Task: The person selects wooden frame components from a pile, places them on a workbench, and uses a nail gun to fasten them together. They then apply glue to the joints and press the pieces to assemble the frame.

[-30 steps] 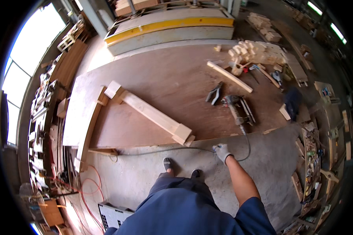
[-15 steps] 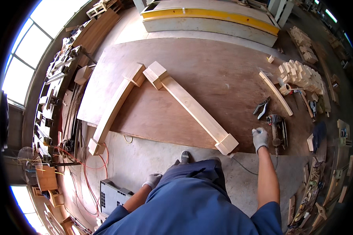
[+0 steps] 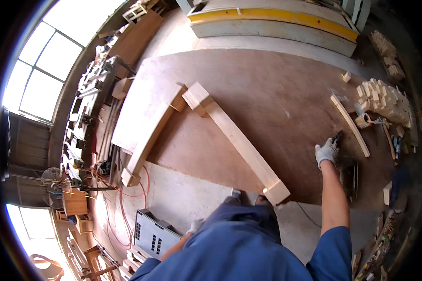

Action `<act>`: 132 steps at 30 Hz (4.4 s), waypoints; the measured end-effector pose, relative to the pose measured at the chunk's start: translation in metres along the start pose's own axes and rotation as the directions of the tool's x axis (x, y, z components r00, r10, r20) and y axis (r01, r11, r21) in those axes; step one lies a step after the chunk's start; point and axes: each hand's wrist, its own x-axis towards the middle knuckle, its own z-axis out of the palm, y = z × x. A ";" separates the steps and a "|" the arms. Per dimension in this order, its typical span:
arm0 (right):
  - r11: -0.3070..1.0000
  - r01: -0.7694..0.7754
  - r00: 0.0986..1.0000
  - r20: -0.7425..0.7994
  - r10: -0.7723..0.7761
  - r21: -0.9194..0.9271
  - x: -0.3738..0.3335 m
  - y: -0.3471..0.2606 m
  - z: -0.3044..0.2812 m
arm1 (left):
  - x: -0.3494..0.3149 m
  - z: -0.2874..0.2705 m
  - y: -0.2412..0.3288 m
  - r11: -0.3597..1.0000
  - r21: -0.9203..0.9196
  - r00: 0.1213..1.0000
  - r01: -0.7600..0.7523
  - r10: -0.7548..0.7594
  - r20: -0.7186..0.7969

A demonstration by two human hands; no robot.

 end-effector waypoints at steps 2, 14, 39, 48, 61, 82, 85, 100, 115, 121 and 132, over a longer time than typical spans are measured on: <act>0.996 -0.056 0.998 0.010 0.057 -0.075 -0.001 -0.009 -0.007 | -0.021 -0.001 0.014 0.988 0.155 1.000 0.027 -0.026 -0.010; 0.998 0.024 0.999 -0.021 -0.025 -0.058 -0.009 0.003 0.003 | -0.039 -0.038 0.109 0.970 0.208 0.990 -0.129 0.137 -0.025; -0.415 -0.634 0.756 0.636 -0.155 0.652 -0.479 -0.057 0.003 | 0.057 -0.032 0.478 -0.493 0.511 0.071 -0.704 0.667 0.742; -0.289 -0.623 0.740 0.667 0.084 0.727 -0.502 -0.071 0.039 | 0.025 0.010 0.494 -0.532 0.472 0.214 -0.703 0.474 0.854; 0.126 -0.521 0.853 0.509 0.118 0.844 -0.487 -0.044 0.025 | 0.017 0.000 0.471 -0.594 0.430 0.201 -0.680 0.414 0.888; 0.952 -0.251 0.945 0.260 0.201 0.175 -0.471 -0.016 -0.025 | 0.014 0.009 0.461 -0.563 0.463 0.183 -0.684 0.482 0.857; 0.986 -0.162 0.968 0.188 0.166 -0.037 -0.469 -0.010 -0.013 | 0.011 0.013 0.462 -0.567 0.472 0.205 -0.675 0.470 0.858; 0.959 -0.001 0.998 -0.058 -0.016 -0.284 -0.457 0.014 0.042 | 0.001 0.002 0.465 -0.567 0.474 0.253 -0.673 0.426 0.869; 0.960 -0.271 0.734 0.660 0.158 0.071 -0.416 -0.043 -0.106 | 0.010 0.006 0.465 -0.575 0.465 0.206 -0.673 0.458 0.865; 0.991 -0.134 0.730 0.677 0.091 0.011 -0.394 -0.025 -0.091 | 0.036 0.002 0.453 -0.604 0.419 0.068 -0.678 0.516 0.854; 0.877 -0.458 0.613 0.766 0.195 0.144 -0.411 0.001 -0.095 | 0.014 0.001 0.459 -0.553 0.456 0.156 -0.697 0.504 0.850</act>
